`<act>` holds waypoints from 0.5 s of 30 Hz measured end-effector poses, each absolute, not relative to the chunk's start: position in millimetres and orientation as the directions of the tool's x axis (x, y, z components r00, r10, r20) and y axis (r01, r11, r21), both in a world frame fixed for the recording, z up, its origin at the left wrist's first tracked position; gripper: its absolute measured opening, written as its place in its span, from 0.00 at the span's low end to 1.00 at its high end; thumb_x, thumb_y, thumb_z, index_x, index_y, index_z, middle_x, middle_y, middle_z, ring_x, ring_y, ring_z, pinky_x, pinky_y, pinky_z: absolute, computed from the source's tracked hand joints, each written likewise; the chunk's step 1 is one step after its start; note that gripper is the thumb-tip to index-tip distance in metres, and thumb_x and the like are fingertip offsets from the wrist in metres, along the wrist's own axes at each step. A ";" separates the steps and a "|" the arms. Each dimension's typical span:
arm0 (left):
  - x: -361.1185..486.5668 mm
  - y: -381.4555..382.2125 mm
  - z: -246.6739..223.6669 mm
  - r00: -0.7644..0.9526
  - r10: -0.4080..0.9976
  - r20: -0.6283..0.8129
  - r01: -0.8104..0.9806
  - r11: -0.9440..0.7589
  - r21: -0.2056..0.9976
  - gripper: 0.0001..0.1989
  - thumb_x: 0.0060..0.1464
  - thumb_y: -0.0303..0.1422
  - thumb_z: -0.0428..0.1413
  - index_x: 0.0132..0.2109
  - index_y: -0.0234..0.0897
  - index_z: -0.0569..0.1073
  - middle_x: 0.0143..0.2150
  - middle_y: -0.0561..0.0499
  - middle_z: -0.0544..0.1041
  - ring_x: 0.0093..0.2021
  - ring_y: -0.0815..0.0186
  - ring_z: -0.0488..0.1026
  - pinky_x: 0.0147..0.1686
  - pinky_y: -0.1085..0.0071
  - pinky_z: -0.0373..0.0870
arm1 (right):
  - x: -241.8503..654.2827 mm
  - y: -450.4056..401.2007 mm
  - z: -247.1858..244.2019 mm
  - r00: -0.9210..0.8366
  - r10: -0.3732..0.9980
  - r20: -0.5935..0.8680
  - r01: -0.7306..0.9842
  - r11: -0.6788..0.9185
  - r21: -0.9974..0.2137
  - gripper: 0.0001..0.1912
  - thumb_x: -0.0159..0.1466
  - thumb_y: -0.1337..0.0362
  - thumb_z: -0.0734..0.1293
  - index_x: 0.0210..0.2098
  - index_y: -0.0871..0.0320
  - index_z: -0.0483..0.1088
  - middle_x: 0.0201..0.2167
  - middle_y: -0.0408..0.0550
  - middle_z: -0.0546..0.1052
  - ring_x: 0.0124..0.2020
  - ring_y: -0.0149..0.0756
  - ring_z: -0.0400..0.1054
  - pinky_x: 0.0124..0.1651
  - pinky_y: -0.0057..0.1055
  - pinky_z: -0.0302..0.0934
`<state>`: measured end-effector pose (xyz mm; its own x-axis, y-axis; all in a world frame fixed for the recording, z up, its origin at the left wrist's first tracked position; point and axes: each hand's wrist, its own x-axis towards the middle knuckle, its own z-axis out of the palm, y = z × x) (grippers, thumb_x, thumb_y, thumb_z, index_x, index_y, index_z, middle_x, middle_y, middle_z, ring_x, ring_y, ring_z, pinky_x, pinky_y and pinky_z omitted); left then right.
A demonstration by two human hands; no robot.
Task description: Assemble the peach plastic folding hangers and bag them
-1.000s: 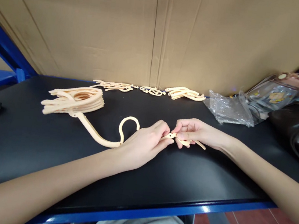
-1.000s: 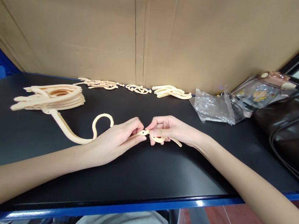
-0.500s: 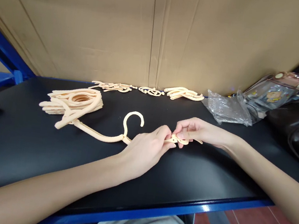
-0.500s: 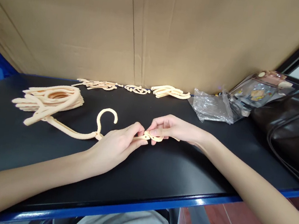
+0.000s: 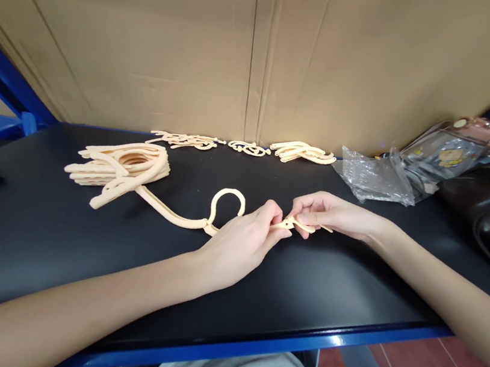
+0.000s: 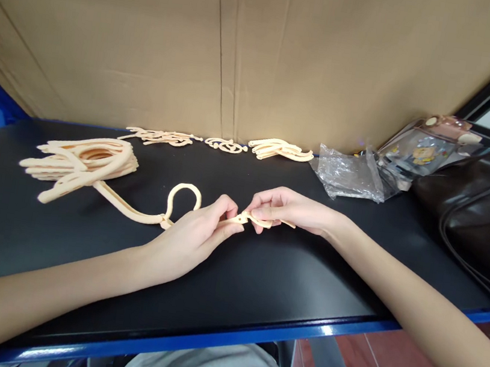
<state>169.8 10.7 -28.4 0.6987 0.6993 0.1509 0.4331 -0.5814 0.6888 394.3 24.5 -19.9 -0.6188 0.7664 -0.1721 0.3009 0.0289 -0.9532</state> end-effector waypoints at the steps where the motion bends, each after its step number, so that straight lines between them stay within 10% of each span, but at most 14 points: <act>1: 169.7 10.8 -28.8 0.703 0.695 0.154 0.428 -0.585 0.689 0.10 0.64 0.37 0.44 0.34 0.40 0.54 0.25 0.59 0.60 0.23 0.70 0.60 0.23 0.73 0.53 | 394.5 24.6 -20.1 -0.626 0.761 -0.170 0.296 0.030 -0.955 0.14 0.61 0.55 0.67 0.35 0.62 0.70 0.23 0.42 0.72 0.21 0.23 0.54 0.19 0.25 0.38; 15: 167.8 10.7 -31.0 0.711 0.696 0.107 0.446 -0.563 0.696 0.11 0.64 0.37 0.44 0.33 0.40 0.53 0.28 0.57 0.62 0.25 0.69 0.60 0.25 0.72 0.54 | 390.0 21.5 -14.8 -0.618 0.754 -0.221 0.342 0.005 -0.940 0.12 0.59 0.57 0.70 0.33 0.61 0.73 0.24 0.43 0.75 0.26 0.27 0.66 0.29 0.26 0.57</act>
<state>167.8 10.7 -31.0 0.7105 0.6955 0.1067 0.4462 -0.5626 0.6960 390.0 21.5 -14.8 -0.6182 0.7543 -0.2210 0.3424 0.0052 -0.9396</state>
